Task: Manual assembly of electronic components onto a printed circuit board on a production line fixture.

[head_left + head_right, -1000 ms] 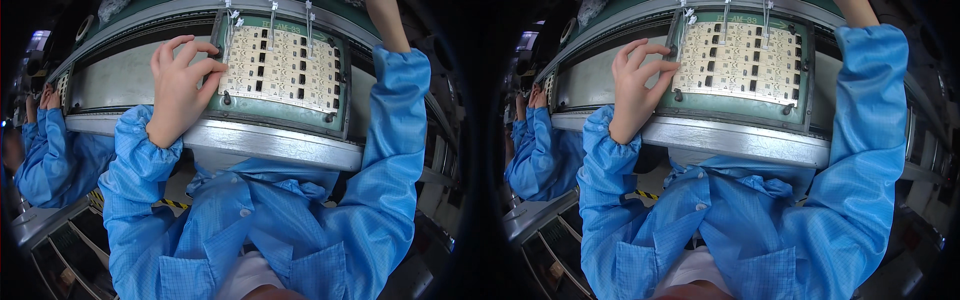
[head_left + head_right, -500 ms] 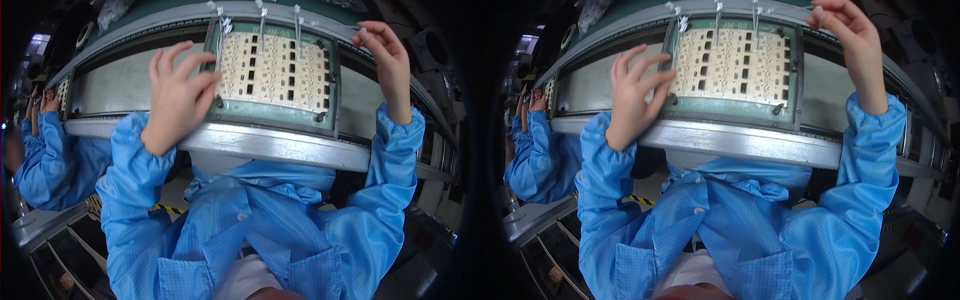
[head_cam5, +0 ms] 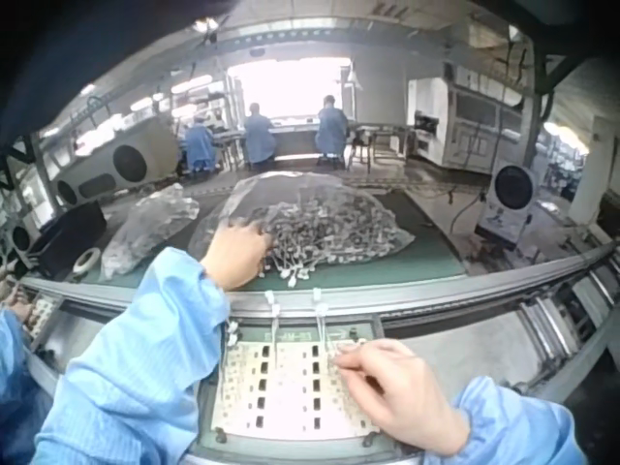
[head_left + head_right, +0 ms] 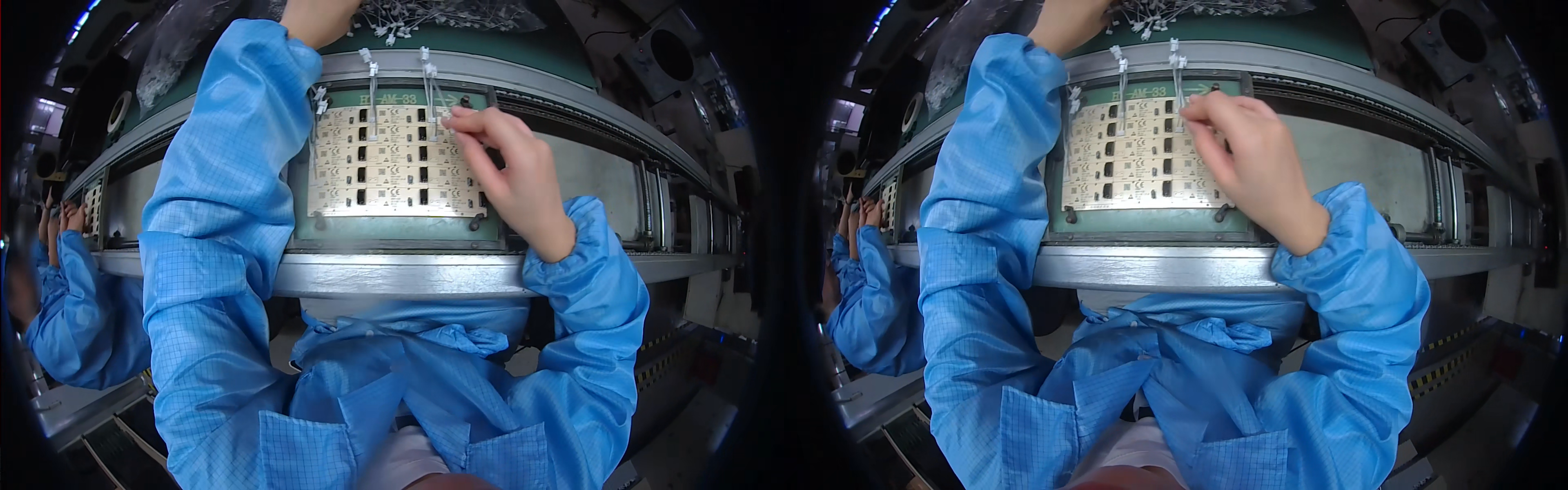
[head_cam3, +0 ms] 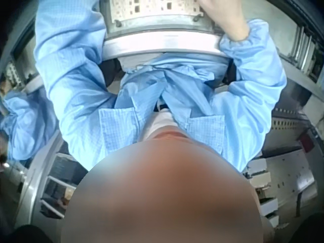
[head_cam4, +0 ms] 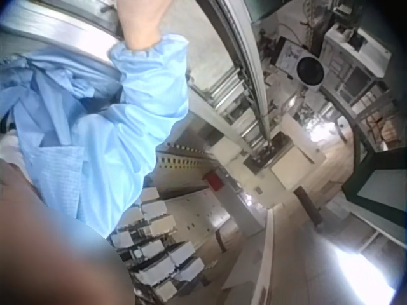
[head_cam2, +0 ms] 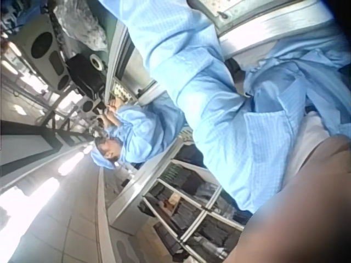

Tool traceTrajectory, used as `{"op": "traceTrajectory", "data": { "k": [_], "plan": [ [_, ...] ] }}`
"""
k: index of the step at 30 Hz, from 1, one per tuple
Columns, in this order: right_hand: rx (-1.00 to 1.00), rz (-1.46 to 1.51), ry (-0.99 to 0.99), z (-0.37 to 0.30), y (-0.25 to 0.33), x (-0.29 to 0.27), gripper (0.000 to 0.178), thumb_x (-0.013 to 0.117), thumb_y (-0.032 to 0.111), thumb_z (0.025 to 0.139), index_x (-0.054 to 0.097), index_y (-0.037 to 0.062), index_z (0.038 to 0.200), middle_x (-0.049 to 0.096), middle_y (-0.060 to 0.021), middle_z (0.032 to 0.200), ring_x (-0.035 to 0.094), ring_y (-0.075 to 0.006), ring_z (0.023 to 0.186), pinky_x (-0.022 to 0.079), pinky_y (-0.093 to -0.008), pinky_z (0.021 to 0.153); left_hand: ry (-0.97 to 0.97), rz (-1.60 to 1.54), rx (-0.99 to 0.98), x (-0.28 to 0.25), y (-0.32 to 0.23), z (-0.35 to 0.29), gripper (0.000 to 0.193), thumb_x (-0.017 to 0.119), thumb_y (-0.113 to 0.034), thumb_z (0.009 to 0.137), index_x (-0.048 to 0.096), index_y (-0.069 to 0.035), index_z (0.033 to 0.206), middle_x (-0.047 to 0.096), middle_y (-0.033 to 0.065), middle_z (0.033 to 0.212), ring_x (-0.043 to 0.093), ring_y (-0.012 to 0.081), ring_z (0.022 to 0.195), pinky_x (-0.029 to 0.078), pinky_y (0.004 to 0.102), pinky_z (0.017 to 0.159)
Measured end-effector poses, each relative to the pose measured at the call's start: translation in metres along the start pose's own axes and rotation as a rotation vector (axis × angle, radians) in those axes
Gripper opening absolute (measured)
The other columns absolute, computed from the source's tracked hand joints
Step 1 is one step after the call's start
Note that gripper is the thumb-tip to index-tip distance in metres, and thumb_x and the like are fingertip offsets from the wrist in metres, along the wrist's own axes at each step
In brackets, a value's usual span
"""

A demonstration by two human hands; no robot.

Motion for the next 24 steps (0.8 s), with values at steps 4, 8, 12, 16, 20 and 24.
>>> {"op": "traceTrajectory", "data": {
  "k": [4, 8, 12, 16, 20, 24],
  "plan": [
    [0.034, 0.028, 0.053, 0.004, -0.004, 0.007, 0.017, 0.065, -0.001, 0.094, 0.068, -0.0019, 0.111, 0.074, -0.0163, 0.110, 0.073, -0.0269, 0.108, 0.061, -0.0333, 0.084, 0.222, 0.295, -0.252, 0.017, 0.019, 0.002, 0.017, 0.069, -0.020, 0.084, 0.074, -0.005, 0.091, 0.072, 0.0179, 0.088, 0.070, 0.0374, 0.087, 0.055, 0.0469, 0.076],
    [0.001, -0.118, 0.086, 0.001, -0.006, 0.011, 0.011, 0.067, 0.003, 0.094, 0.067, 0.0008, 0.105, 0.074, -0.0141, 0.112, 0.070, -0.0313, 0.106, 0.052, -0.0429, 0.099, 0.085, -0.176, -0.449, 0.006, 0.000, 0.018, 0.023, 0.068, -0.022, 0.091, 0.073, 0.000, 0.093, 0.072, 0.0165, 0.079, 0.069, 0.0278, 0.071, 0.052, 0.0405, 0.066],
    [-0.144, -0.363, 0.074, 0.002, -0.002, 0.020, 0.008, 0.071, 0.006, 0.089, 0.066, 0.0048, 0.095, 0.068, -0.0116, 0.123, 0.062, -0.0327, 0.115, 0.037, -0.0478, 0.108, -0.105, -0.792, -0.763, -0.010, -0.012, 0.012, 0.022, 0.066, -0.022, 0.098, 0.070, 0.000, 0.099, 0.071, 0.0062, 0.078, 0.068, 0.0162, 0.071, 0.052, 0.0310, 0.063],
    [-0.137, -0.299, 0.139, 0.000, -0.004, 0.015, 0.009, 0.073, 0.006, 0.086, 0.067, 0.0061, 0.092, 0.065, -0.0104, 0.127, 0.058, -0.0315, 0.120, 0.039, -0.0459, 0.105, -0.101, -1.659, -0.806, -0.040, -0.046, -0.011, 0.019, 0.064, -0.021, 0.100, 0.068, -0.004, 0.107, 0.071, 0.0049, 0.087, 0.068, 0.0145, 0.079, 0.054, 0.0265, 0.074],
    [-0.150, -0.311, 0.165, 0.002, 0.000, 0.015, 0.009, 0.073, 0.005, 0.085, 0.067, 0.0059, 0.091, 0.065, -0.0103, 0.124, 0.058, -0.0328, 0.119, 0.039, -0.0450, 0.104, -0.110, -1.914, -0.753, -0.071, -0.076, -0.037, 0.022, 0.064, -0.022, 0.098, 0.069, -0.004, 0.111, 0.075, 0.0103, 0.101, 0.072, 0.0190, 0.099, 0.054, 0.0281, 0.085],
    [-0.132, -0.367, 0.140, -0.002, 0.003, 0.018, 0.010, 0.073, 0.004, 0.084, 0.067, 0.0048, 0.092, 0.064, -0.0100, 0.122, 0.057, -0.0333, 0.118, 0.040, -0.0447, 0.104, -0.187, -1.414, -0.767, -0.091, -0.092, -0.052, 0.023, 0.067, -0.019, 0.098, 0.069, -0.001, 0.112, 0.075, 0.0127, 0.102, 0.074, 0.0207, 0.098, 0.056, 0.0292, 0.087]
  ]
}}
Point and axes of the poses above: each hand's wrist, its own z-axis towards the middle knuckle, its own x-axis out of the palm, y = z × x, the point moved 1 cm from there along z, towards the middle knuckle
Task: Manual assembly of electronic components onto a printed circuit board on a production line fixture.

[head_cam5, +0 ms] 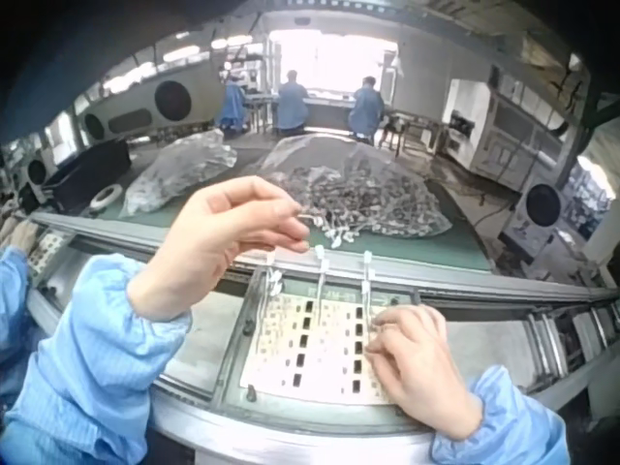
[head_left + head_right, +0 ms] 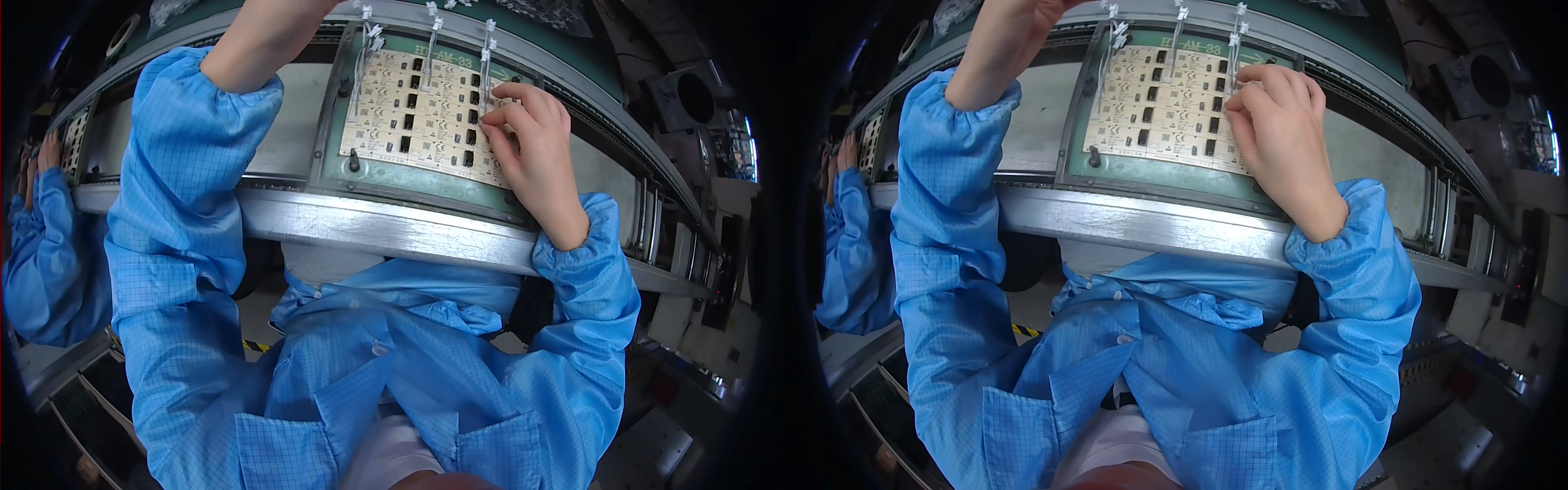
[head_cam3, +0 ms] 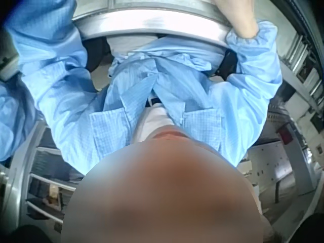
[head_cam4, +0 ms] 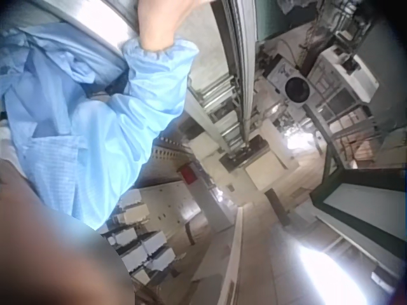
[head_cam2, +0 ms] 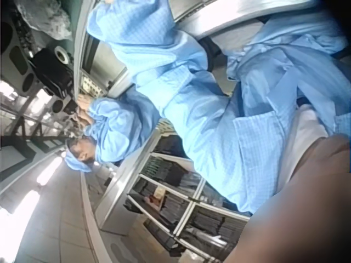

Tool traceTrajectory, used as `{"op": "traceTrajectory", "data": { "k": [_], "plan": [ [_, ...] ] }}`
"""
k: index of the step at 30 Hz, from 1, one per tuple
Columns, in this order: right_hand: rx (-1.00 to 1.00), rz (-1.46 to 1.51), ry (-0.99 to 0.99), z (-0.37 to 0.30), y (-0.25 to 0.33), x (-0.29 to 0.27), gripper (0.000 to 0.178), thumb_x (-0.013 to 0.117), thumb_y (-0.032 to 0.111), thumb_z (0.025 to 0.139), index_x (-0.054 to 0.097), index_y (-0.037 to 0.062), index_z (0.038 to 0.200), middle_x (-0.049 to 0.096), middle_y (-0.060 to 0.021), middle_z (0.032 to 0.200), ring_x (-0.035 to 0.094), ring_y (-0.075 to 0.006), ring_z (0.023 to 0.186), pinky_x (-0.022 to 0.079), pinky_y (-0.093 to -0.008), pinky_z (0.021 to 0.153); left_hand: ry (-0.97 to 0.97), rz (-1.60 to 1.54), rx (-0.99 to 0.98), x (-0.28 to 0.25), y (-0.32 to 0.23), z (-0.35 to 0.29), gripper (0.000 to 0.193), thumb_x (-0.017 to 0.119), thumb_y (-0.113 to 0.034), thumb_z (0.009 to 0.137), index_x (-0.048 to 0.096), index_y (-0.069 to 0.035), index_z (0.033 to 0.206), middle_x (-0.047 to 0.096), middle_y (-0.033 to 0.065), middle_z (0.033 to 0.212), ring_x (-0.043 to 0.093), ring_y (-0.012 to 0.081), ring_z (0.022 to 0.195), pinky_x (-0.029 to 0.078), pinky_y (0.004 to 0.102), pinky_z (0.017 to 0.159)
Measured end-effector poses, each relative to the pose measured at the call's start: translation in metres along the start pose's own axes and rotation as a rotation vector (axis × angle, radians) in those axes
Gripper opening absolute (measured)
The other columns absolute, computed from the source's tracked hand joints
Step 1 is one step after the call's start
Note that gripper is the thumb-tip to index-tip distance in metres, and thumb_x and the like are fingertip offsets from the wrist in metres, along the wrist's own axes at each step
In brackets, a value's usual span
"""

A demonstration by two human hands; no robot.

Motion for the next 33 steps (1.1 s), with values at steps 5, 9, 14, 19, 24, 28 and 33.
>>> {"op": "traceTrajectory", "data": {
  "k": [5, 9, 14, 19, 24, 28, 33],
  "plan": [
    [-0.024, -0.016, 0.009, 0.004, 0.002, -0.001, 0.010, 0.073, 0.003, 0.084, 0.068, 0.0046, 0.092, 0.064, -0.0104, 0.121, 0.057, -0.0338, 0.118, 0.040, -0.0456, 0.104, 0.365, -0.269, 0.354, -0.013, 0.023, -0.006, 0.031, 0.069, -0.009, 0.098, 0.067, 0.005, 0.125, 0.076, 0.0139, 0.104, 0.073, 0.0183, 0.095, 0.058, 0.0278, 0.086],
    [-0.011, -0.003, 0.031, 0.001, 0.000, -0.004, 0.012, 0.072, 0.003, 0.084, 0.069, 0.0039, 0.096, 0.063, -0.0124, 0.126, 0.056, -0.0356, 0.122, 0.040, -0.0471, 0.107, -0.129, 0.389, -0.058, -0.001, -0.006, -0.053, 0.024, 0.068, -0.007, 0.096, 0.072, 0.002, 0.118, 0.076, 0.0151, 0.101, 0.074, 0.0231, 0.092, 0.059, 0.0327, 0.082],
    [-0.082, -0.089, 0.160, 0.003, 0.007, -0.017, 0.016, 0.070, 0.005, 0.087, 0.072, 0.0044, 0.103, 0.058, -0.0180, 0.139, 0.051, -0.0401, 0.132, 0.037, -0.0486, 0.114, -0.197, 0.964, 0.227, -0.015, 0.006, -0.096, 0.018, 0.073, -0.006, 0.084, 0.071, -0.006, 0.102, 0.072, 0.0075, 0.096, 0.069, 0.0304, 0.086, 0.050, 0.0368, 0.082],
    [0.027, -0.123, 0.171, 0.084, -0.059, -0.033, 0.022, 0.061, 0.009, 0.097, 0.071, 0.0077, 0.117, 0.065, -0.0183, 0.133, 0.060, -0.0339, 0.126, 0.045, -0.0366, 0.109, -0.090, 1.538, 0.352, 0.031, 0.018, -0.133, 0.008, 0.071, -0.008, 0.083, 0.067, -0.011, 0.090, 0.066, 0.0001, 0.096, 0.063, 0.0220, 0.094, 0.039, 0.0438, 0.089],
    [0.159, 0.019, -0.110, 0.174, -0.126, 0.037, 0.032, 0.071, 0.027, 0.087, 0.071, -0.0022, 0.100, 0.073, -0.0258, 0.103, 0.068, -0.0480, 0.100, 0.053, -0.0550, 0.087, -0.088, 1.424, 0.192, 0.032, 0.037, -0.128, 0.010, 0.075, -0.008, 0.081, 0.071, -0.012, 0.089, 0.065, -0.0004, 0.101, 0.059, 0.0256, 0.101, 0.038, 0.0429, 0.090],
    [0.298, -0.319, -0.166, 0.184, -0.108, 0.064, 0.033, 0.067, 0.027, 0.086, 0.072, -0.0021, 0.101, 0.073, -0.0256, 0.100, 0.068, -0.0460, 0.102, 0.051, -0.0611, 0.091, -0.101, 1.460, 0.214, 0.029, 0.035, -0.129, 0.013, 0.078, -0.008, 0.078, 0.077, -0.014, 0.089, 0.064, -0.0001, 0.101, 0.055, 0.0279, 0.108, 0.038, 0.0423, 0.091],
    [0.236, -0.147, -0.411, 0.196, -0.117, 0.060, 0.026, 0.063, 0.021, 0.086, 0.072, -0.0022, 0.095, 0.072, -0.0269, 0.100, 0.069, -0.0461, 0.096, 0.055, -0.0538, 0.087, -0.108, 1.429, 0.199, 0.016, 0.036, -0.128, 0.013, 0.079, -0.010, 0.080, 0.077, -0.015, 0.091, 0.065, -0.0013, 0.103, 0.055, 0.0277, 0.111, 0.038, 0.0428, 0.093]
  ]
}}
Point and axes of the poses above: each hand's wrist, its own z-axis towards the middle knuckle, its own x-axis out of the palm, y = z × x, the point moved 1 cm from there along z, towards the middle knuckle
